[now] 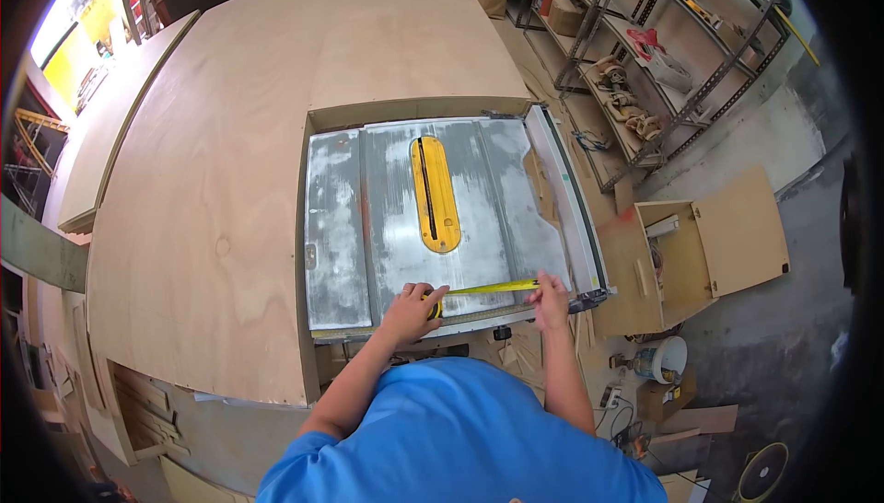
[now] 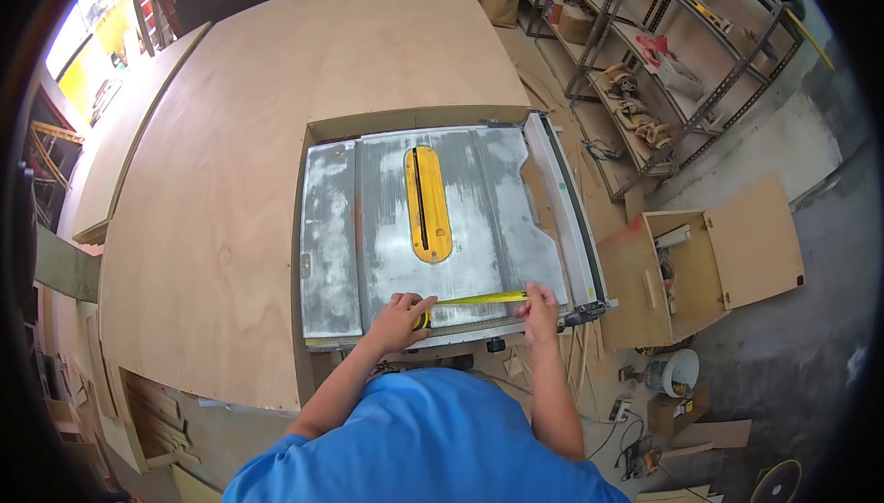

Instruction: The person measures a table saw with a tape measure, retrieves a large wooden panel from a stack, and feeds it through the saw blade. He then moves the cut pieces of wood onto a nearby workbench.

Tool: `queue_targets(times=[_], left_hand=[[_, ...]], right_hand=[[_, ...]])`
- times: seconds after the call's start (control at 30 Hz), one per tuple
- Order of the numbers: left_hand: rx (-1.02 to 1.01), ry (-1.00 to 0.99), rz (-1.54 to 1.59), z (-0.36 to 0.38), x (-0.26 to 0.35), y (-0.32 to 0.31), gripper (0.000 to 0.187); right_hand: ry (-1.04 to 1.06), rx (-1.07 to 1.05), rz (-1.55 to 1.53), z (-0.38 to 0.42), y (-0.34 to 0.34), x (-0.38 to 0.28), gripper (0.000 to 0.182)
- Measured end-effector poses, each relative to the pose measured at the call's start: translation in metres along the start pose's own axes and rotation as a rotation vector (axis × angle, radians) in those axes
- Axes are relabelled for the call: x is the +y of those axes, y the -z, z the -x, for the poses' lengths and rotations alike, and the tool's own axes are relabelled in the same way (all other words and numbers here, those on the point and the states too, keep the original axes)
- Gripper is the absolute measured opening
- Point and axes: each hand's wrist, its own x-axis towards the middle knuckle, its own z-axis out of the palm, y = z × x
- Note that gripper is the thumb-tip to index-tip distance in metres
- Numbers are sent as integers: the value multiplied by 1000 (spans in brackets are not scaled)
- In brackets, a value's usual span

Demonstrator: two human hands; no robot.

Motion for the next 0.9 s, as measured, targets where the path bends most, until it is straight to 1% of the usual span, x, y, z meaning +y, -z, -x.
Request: queue_targets(times=[0.03,0.07,0.13,0.2,0.23,0.3,0.33,0.43,0.5,0.57,0.6,0.63,0.67,0.7,0.73,0.77,0.8,0.83,0.9], left_hand=[[33,16,-48,2,-1,2,73],[67,33,-95,3,-2,4,72],[28,106,-114,2,-3,9,69],[-15,175,-137,-1,-3,13,68],[76,140,-163,-3,-5,5,67],[258,76,-216,-7,-13,-16,66],[275,76,-193,-6,-16,-23,65],[323,59,-145,-8,-22,-35,60],[323,56,-145,-10,-22,-37,59],[336,51,-160,-10,-22,-36,58],[351,46,-171,-10,-20,-35,57],[363,37,-181,-11,-19,-34,57],[361,37,-176,-12,-18,-35,56],[357,35,-172,-12,-17,-34,56],[349,32,-170,-12,-17,-34,56],[345,29,-166,-12,-15,-32,55],[346,19,-161,-13,-14,-32,55],[346,14,-157,-14,-14,-32,55],[355,7,-137,-14,-19,-38,56]], right_hand=[[56,83,-58,-11,12,-2,18],[85,115,-83,-21,25,-5,15],[144,179,-130,-36,42,-10,13],[175,218,-117,-34,39,-19,26],[190,236,-107,-29,34,-28,34],[194,239,-62,-18,24,-41,43],[190,239,-42,-14,19,-45,48],[184,184,24,-12,16,-57,42],[280,119,16,-15,15,-77,34],[456,67,13,4,-4,-133,27],[554,25,-15,22,-18,-168,24],[700,-51,-16,40,-28,-204,24],[860,-147,-1,59,-34,-238,26],[1035,-242,-2,79,-39,-269,31],[1169,-410,-27,97,-33,-297,42],[1332,-645,-22,124,-38,-326,52],[1399,-685,54,159,-42,-350,61],[1505,-794,170,186,-48,-370,60],[1637,-1034,451,228,-71,-385,57]])
